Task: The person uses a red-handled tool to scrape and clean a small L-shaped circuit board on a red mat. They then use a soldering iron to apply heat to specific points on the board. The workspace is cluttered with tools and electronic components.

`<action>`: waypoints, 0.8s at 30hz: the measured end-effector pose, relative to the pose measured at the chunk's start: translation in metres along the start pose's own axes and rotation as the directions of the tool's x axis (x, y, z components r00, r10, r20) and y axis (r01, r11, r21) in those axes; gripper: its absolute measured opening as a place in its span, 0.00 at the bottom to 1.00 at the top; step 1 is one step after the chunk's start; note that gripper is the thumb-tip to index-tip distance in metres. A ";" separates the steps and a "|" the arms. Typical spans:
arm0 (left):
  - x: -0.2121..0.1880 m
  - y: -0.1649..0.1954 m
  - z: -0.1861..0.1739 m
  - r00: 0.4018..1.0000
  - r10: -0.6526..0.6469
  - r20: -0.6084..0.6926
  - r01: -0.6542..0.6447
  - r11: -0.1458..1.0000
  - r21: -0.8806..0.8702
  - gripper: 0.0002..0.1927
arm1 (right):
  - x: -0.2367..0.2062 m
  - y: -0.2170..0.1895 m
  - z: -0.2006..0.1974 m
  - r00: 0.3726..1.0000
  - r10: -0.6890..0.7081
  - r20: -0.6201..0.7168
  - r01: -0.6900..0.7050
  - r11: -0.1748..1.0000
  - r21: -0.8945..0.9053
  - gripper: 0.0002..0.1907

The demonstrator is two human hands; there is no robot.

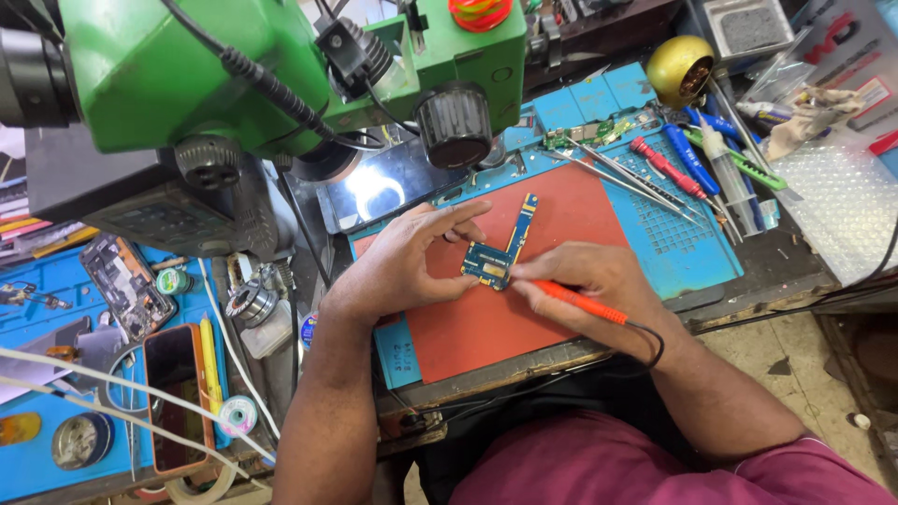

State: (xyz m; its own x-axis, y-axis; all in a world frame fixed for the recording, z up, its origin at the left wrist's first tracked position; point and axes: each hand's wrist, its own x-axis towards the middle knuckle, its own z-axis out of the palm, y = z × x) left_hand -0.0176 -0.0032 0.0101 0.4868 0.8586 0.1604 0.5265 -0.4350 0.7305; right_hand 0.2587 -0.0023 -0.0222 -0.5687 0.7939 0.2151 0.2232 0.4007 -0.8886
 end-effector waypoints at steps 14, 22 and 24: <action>0.001 0.003 0.000 0.999 -0.035 -0.002 0.035 0.999 0.020 0.41 | 0.006 -0.002 0.005 1.000 -0.009 -0.029 0.009 1.000 -0.007 0.12; 0.003 0.007 -0.001 0.998 -0.067 0.001 0.067 0.997 0.027 0.41 | 0.006 -0.001 0.005 1.000 -0.023 -0.004 0.023 1.000 -0.022 0.13; 0.002 0.009 -0.001 0.997 -0.078 0.002 0.078 0.997 0.029 0.41 | 0.005 0.000 0.005 0.997 -0.019 0.075 0.021 0.999 -0.028 0.13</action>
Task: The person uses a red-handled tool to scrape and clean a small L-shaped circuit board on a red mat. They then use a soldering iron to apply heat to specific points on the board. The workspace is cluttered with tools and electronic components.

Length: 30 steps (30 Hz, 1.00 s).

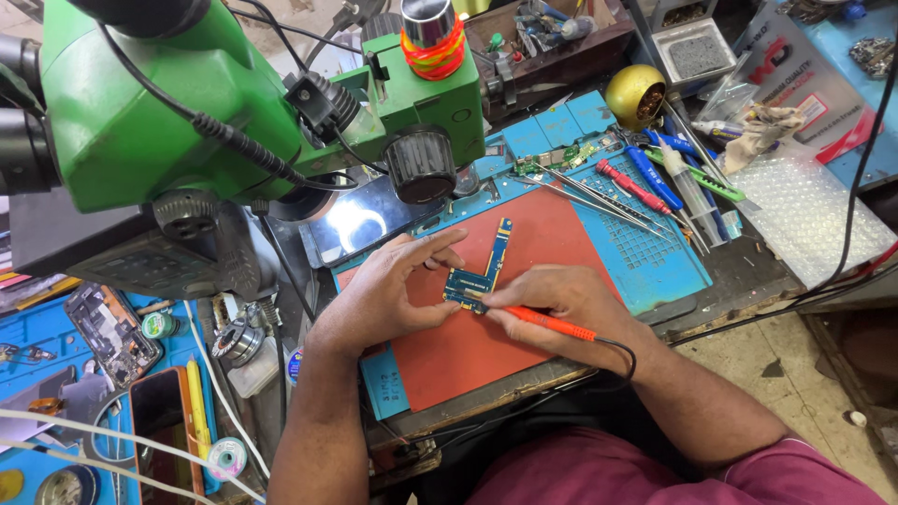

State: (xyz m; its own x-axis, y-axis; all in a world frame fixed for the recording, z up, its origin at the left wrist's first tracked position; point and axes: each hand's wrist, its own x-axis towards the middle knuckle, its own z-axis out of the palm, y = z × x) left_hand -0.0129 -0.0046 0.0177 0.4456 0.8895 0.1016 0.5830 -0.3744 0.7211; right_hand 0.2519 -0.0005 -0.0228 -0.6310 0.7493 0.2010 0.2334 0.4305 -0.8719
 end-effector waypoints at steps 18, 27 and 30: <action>-0.001 -0.010 0.003 0.997 0.079 -0.011 -0.079 0.996 -0.046 0.42 | 0.002 -0.005 0.000 0.999 -0.012 -0.051 0.010 1.000 -0.029 0.12; -0.001 -0.011 0.004 0.995 0.097 -0.005 -0.097 0.994 -0.059 0.43 | 0.003 -0.008 0.000 0.996 0.008 -0.086 -0.012 0.999 -0.040 0.12; -0.001 -0.011 0.004 0.995 0.096 -0.007 -0.097 0.994 -0.057 0.43 | 0.004 -0.010 0.001 0.993 0.045 -0.111 -0.048 0.998 -0.030 0.11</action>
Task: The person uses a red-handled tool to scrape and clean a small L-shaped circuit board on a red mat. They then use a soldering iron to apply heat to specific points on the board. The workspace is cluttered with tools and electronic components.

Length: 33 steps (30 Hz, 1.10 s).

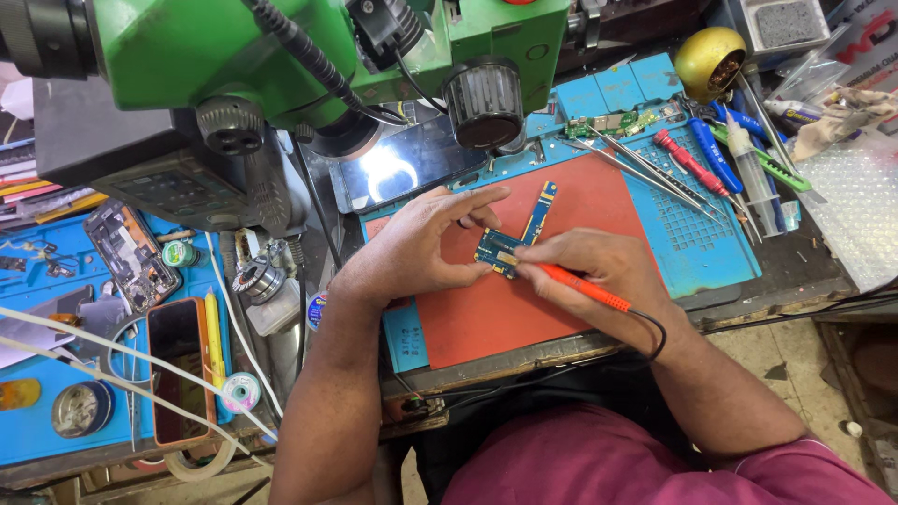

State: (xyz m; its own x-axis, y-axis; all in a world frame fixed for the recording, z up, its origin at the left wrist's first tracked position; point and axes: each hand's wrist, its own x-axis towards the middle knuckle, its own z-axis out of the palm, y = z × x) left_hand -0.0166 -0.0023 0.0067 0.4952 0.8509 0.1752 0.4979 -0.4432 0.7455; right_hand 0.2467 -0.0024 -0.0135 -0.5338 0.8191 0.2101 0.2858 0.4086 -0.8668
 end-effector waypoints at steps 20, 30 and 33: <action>-0.001 0.001 0.000 1.000 -0.001 -0.006 0.002 1.000 0.009 0.42 | 0.002 0.002 0.002 0.999 -0.037 0.026 0.037 0.999 0.001 0.13; 0.004 0.018 0.002 0.997 -0.064 -0.041 0.068 0.992 0.109 0.40 | -0.013 -0.002 -0.006 0.980 -0.111 -0.164 0.092 0.989 -0.117 0.12; 0.006 0.025 0.005 0.994 -0.104 -0.033 0.108 0.982 0.153 0.41 | -0.020 -0.003 -0.007 0.980 -0.071 -0.184 0.054 0.994 -0.096 0.12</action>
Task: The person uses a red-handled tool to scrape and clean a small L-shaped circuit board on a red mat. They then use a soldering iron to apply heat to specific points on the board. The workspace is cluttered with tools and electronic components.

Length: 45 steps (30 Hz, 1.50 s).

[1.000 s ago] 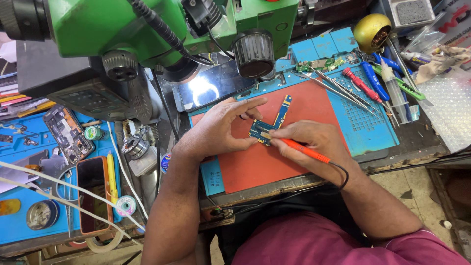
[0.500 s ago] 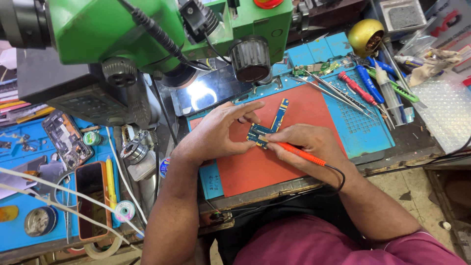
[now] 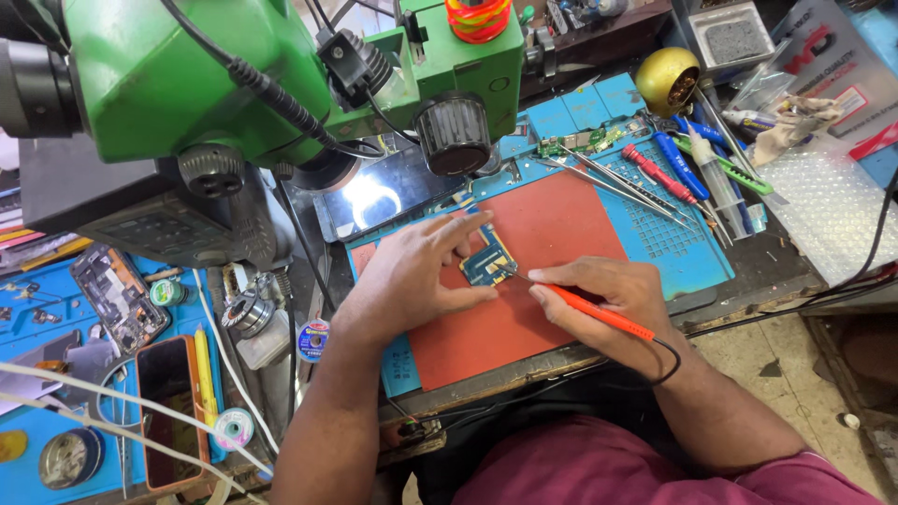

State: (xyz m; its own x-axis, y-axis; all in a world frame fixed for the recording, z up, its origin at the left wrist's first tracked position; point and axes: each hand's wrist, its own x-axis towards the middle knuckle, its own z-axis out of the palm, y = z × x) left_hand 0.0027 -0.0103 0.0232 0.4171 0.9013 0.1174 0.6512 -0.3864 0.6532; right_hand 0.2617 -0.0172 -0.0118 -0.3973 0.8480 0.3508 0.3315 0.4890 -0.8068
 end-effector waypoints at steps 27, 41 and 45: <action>0.001 -0.015 -0.001 0.989 0.099 -0.112 -0.100 0.995 0.002 0.16 | -0.009 0.004 0.000 0.997 0.084 -0.003 -0.083 0.994 0.070 0.09; 0.002 -0.026 0.009 0.989 0.134 -0.059 -0.127 0.986 0.109 0.14 | -0.005 -0.003 -0.006 0.994 0.047 0.094 -0.056 0.994 0.093 0.09; 0.001 -0.025 0.009 0.989 0.141 -0.052 -0.135 0.986 0.099 0.14 | 0.000 -0.004 -0.008 0.993 0.013 0.115 -0.022 0.997 0.072 0.09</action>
State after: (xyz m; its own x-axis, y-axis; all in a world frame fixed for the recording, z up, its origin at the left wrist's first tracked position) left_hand -0.0078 -0.0015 0.0000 0.4710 0.8468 0.2470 0.6486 -0.5222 0.5537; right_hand 0.2673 -0.0181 -0.0046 -0.4884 0.8254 0.2833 0.2774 0.4547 -0.8463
